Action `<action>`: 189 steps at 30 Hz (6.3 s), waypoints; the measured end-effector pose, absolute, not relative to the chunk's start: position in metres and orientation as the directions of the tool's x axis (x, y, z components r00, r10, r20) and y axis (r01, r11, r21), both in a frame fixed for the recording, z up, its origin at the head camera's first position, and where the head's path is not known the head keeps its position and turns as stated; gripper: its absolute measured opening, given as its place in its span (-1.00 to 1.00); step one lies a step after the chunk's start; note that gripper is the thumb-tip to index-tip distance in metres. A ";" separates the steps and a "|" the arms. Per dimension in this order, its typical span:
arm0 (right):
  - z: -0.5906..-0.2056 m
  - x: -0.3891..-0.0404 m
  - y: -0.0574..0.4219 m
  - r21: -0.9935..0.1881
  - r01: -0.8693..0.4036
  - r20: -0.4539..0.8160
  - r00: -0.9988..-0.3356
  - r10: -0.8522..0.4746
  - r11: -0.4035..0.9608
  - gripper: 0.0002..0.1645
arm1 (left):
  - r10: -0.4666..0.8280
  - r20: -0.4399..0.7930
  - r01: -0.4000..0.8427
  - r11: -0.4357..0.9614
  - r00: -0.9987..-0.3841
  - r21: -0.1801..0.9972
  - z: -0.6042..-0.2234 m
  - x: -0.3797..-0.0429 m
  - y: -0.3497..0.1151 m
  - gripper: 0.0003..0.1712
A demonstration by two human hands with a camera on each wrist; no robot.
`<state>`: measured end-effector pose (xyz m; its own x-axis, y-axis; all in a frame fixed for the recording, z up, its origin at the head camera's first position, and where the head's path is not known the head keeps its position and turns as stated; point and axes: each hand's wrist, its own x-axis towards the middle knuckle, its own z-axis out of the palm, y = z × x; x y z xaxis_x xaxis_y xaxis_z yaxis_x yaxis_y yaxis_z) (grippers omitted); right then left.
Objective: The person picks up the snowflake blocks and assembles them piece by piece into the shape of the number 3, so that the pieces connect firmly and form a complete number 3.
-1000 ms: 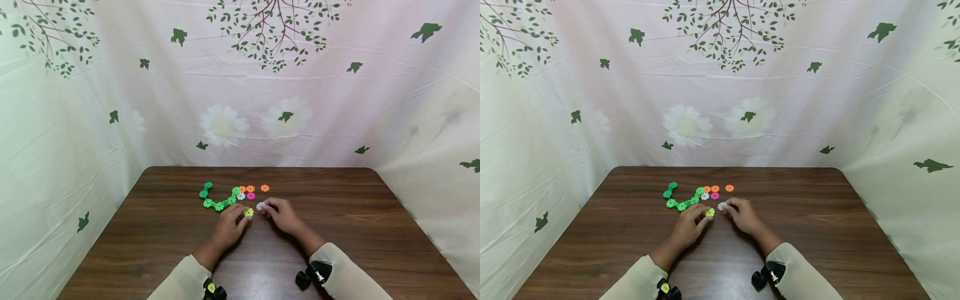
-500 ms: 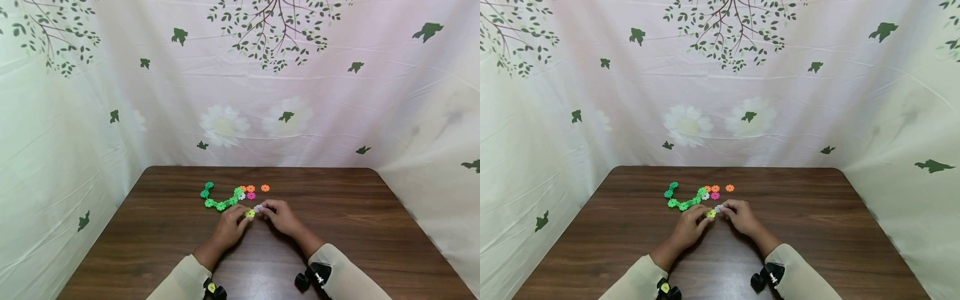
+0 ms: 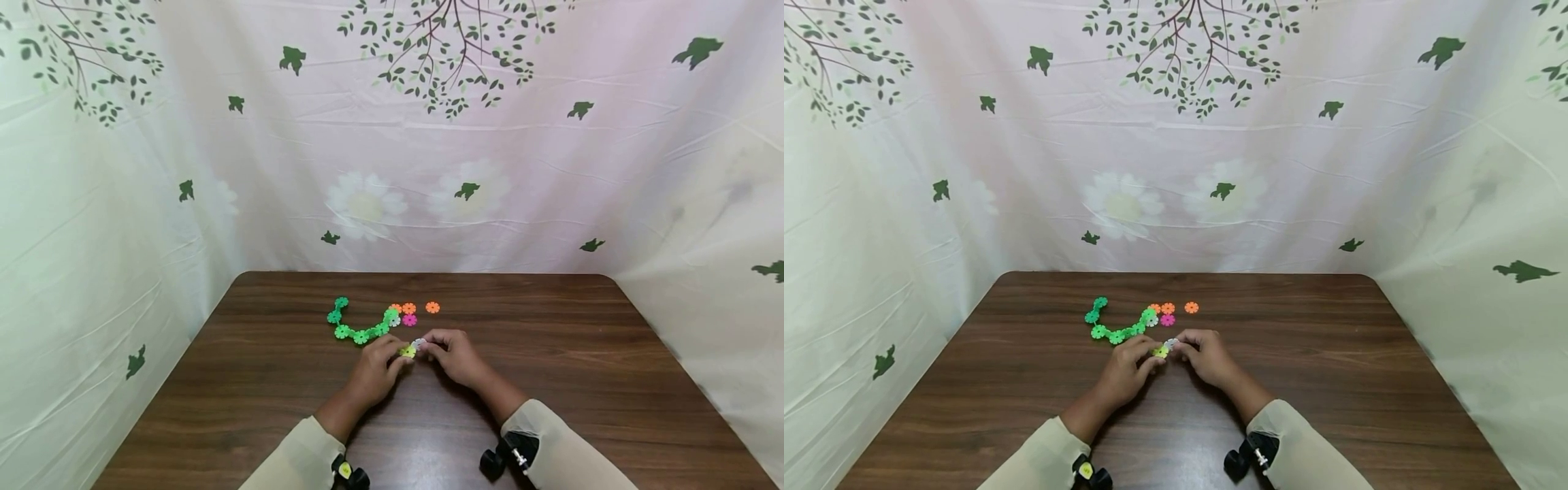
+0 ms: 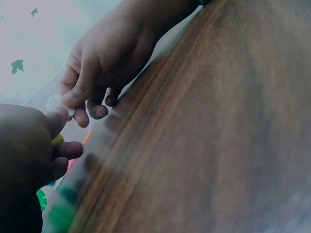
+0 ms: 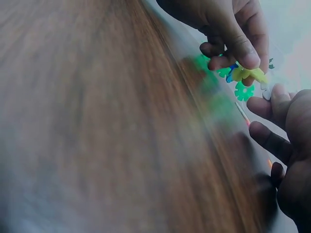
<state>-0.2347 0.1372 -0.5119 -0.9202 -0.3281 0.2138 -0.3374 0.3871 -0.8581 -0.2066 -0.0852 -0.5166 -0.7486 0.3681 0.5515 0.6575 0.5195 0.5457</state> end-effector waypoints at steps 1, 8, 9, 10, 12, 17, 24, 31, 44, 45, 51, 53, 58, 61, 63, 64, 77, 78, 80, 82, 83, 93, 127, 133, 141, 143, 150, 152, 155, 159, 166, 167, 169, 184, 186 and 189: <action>-0.511 -0.234 0.137 -0.858 -0.332 0.209 -0.923 -0.323 0.392 -0.85 | 0.369 0.560 0.664 0.516 -0.742 0.541 -0.517 -0.207 -0.085 -0.73; -0.509 -0.233 0.134 -0.872 -0.308 0.190 -0.929 -0.317 0.380 -0.83 | 0.373 0.597 0.698 0.484 -0.710 0.528 -0.517 -0.208 -0.086 -0.74; -0.509 -0.233 0.134 -0.873 -0.312 0.194 -0.927 -0.320 0.374 -0.83 | 0.374 0.598 0.700 0.480 -0.709 0.530 -0.516 -0.208 -0.086 -0.74; -0.509 -0.233 0.134 -0.874 -0.315 0.197 -0.926 -0.323 0.369 -0.83 | 0.377 0.597 0.701 0.476 -0.708 0.531 -0.516 -0.207 -0.086 -0.74; -0.509 -0.233 0.134 -0.877 -0.314 0.197 -0.926 -0.323 0.365 -0.83 | 0.380 0.595 0.702 0.473 -0.708 0.532 -0.515 -0.207 -0.085 -0.75; -0.510 -0.231 0.134 -0.882 -0.313 0.193 -0.923 -0.334 0.354 -0.83 | 0.388 0.588 0.700 0.481 -0.710 0.528 -0.516 -0.206 -0.086 -0.76; -0.510 -0.231 0.132 -0.876 -0.321 0.191 -0.917 -0.351 0.360 -0.84 | 0.400 0.578 0.700 0.477 -0.711 0.531 -0.520 -0.207 -0.086 -0.79; -0.512 -0.230 0.130 -0.874 -0.336 0.211 -0.913 -0.349 0.351 -0.85 | 0.390 0.621 0.727 0.470 -0.680 0.501 -0.522 -0.208 -0.086 -0.77; -0.513 -0.232 0.131 -0.870 -0.351 0.208 -0.898 -0.388 0.347 -0.83 | 0.356 0.633 0.717 0.473 -0.687 0.512 -0.519 -0.208 -0.085 -0.70; -0.513 -0.232 0.131 -0.872 -0.344 0.200 -0.900 -0.388 0.348 -0.82 | 0.352 0.631 0.713 0.475 -0.691 0.516 -0.518 -0.208 -0.085 -0.70; -0.515 -0.239 0.132 -0.873 -0.338 0.195 -0.903 -0.383 0.351 -0.77 | 0.338 0.637 0.708 0.486 -0.693 0.512 -0.518 -0.209 -0.084 -0.67; -0.515 -0.242 0.131 -0.873 -0.335 0.196 -0.906 -0.376 0.353 -0.74 | 0.333 0.642 0.709 0.486 -0.690 0.511 -0.518 -0.210 -0.084 -0.67; -0.514 -0.251 0.129 -0.865 -0.338 0.204 -0.912 -0.355 0.370 -0.71 | 0.330 0.640 0.704 0.497 -0.694 0.507 -0.519 -0.210 -0.085 -0.68; -0.515 -0.260 0.125 -0.846 -0.345 0.224 -0.922 -0.317 0.406 -0.72 | 0.328 0.647 0.707 0.502 -0.689 0.499 -0.520 -0.210 -0.085 -0.71; -0.516 -0.266 0.122 -0.833 -0.349 0.239 -0.927 -0.290 0.430 -0.72 | 0.326 0.651 0.708 0.504 -0.686 0.494 -0.519 -0.210 -0.085 -0.73; -0.516 -0.268 0.120 -0.826 -0.348 0.244 -0.930 -0.275 0.444 -0.71 | 0.326 0.651 0.708 0.507 -0.686 0.492 -0.519 -0.210 -0.085 -0.74; -0.515 -0.288 0.100 -0.741 -0.392 0.315 -0.920 -0.233 0.545 -0.72 | 0.307 0.693 0.724 0.521 -0.653 0.452 -0.520 -0.210 -0.086 -0.71; -0.516 -0.289 0.098 -0.736 -0.390 0.310 -0.921 -0.236 0.553 -0.72 | 0.306 0.690 0.721 0.524 -0.656 0.453 -0.520 -0.210 -0.086 -0.71; -0.516 -0.292 0.096 -0.712 -0.389 0.305 -0.921 -0.241 0.584 -0.72 | 0.304 0.688 0.718 0.527 -0.659 0.455 -0.520 -0.211 -0.086 -0.71; -0.517 -0.294 0.094 -0.671 -0.389 0.305 -0.921 -0.243 0.631 -0.71 | 0.301 0.689 0.716 0.530 -0.660 0.454 -0.520 -0.211 -0.086 -0.70; -0.517 -0.295 0.093 -0.649 -0.390 0.308 -0.920 -0.244 0.653 -0.70 | 0.300 0.692 0.717 0.531 -0.657 0.451 -0.521 -0.211 -0.086 -0.70; -0.518 -0.302 0.090 -0.599 -0.390 0.320 -0.917 -0.237 0.700 -0.68 | 0.283 0.703 0.718 0.528 -0.653 0.455 -0.519 -0.211 -0.086 -0.72; -0.519 -0.305 0.093 -0.749 -0.318 0.292 -0.946 -0.142 0.581 -0.77 | 0.296 0.684 0.703 0.553 -0.667 0.446 -0.519 -0.210 -0.086 -0.70; -0.520 -0.305 0.099 -0.821 -0.311 0.287 -0.950 -0.126 0.479 -0.73 | 0.303 0.666 0.695 0.555 -0.681 0.458 -0.519 -0.210 -0.087 -0.69; -0.521 -0.301 0.103 -0.853 -0.342 0.315 -0.940 -0.133 0.394 -0.79 | 0.304 0.647 0.682 0.553 -0.700 0.478 -0.518 -0.209 -0.087 -0.69; -0.522 -0.299 0.103 -0.859 -0.350 0.324 -0.937 -0.134 0.373 -0.78 | 0.303 0.650 0.685 0.549 -0.697 0.479 -0.519 -0.209 -0.087 -0.69; -0.522 -0.285 0.107 -0.881 -0.376 0.364 -0.926 -0.098 0.287 -0.80 | 0.306 0.641 0.681 0.547 -0.704 0.487 -0.519 -0.211 -0.086 -0.69; -0.522 -0.281 0.108 -0.890 -0.364 0.358 -0.931 -0.077 0.274 -0.82 | 0.306 0.636 0.677 0.549 -0.709 0.490 -0.519 -0.211 -0.086 -0.69; -0.520 -0.274 0.110 -0.909 -0.338 0.332 -0.941 -0.067 0.242 -0.84 | 0.304 0.629 0.671 0.550 -0.716 0.498 -0.519 -0.210 -0.087 -0.69; -0.519 -0.267 0.113 -0.938 -0.291 0.284 -0.957 -0.068 0.189 -0.85 | 0.301 0.620 0.664 0.544 -0.725 0.512 -0.518 -0.209 -0.086 -0.68; -0.519 -0.261 0.119 -0.953 -0.244 0.235 -0.970 -0.068 0.178 -0.85 | 0.305 0.602 0.655 0.537 -0.738 0.532 -0.517 -0.209 -0.087 -0.69; -0.520 -0.261 0.120 -0.953 -0.246 0.238 -0.969 -0.066 0.179 -0.85 | 0.305 0.601 0.655 0.538 -0.739 0.531 -0.517 -0.209 -0.087 -0.69; -0.519 -0.259 0.121 -0.951 -0.252 0.244 -0.968 -0.065 0.177 -0.81 | 0.305 0.602 0.655 0.539 -0.738 0.530 -0.518 -0.209 -0.086 -0.69; -0.514 -0.246 0.130 -0.980 -0.153 0.136 -0.983 -0.124 0.131 -0.68 | 0.300 0.606 0.655 0.538 -0.737 0.531 -0.518 -0.210 -0.085 -0.69; -0.514 -0.245 0.130 -0.981 -0.153 0.136 -0.981 -0.138 0.120 -0.66 | 0.298 0.603 0.652 0.537 -0.740 0.535 -0.518 -0.210 -0.085 -0.69; -0.513 -0.245 0.130 -0.981 -0.160 0.143 -0.979 -0.148 0.108 -0.64 | 0.298 0.591 0.644 0.538 -0.749 0.545 -0.517 -0.210 -0.085 -0.69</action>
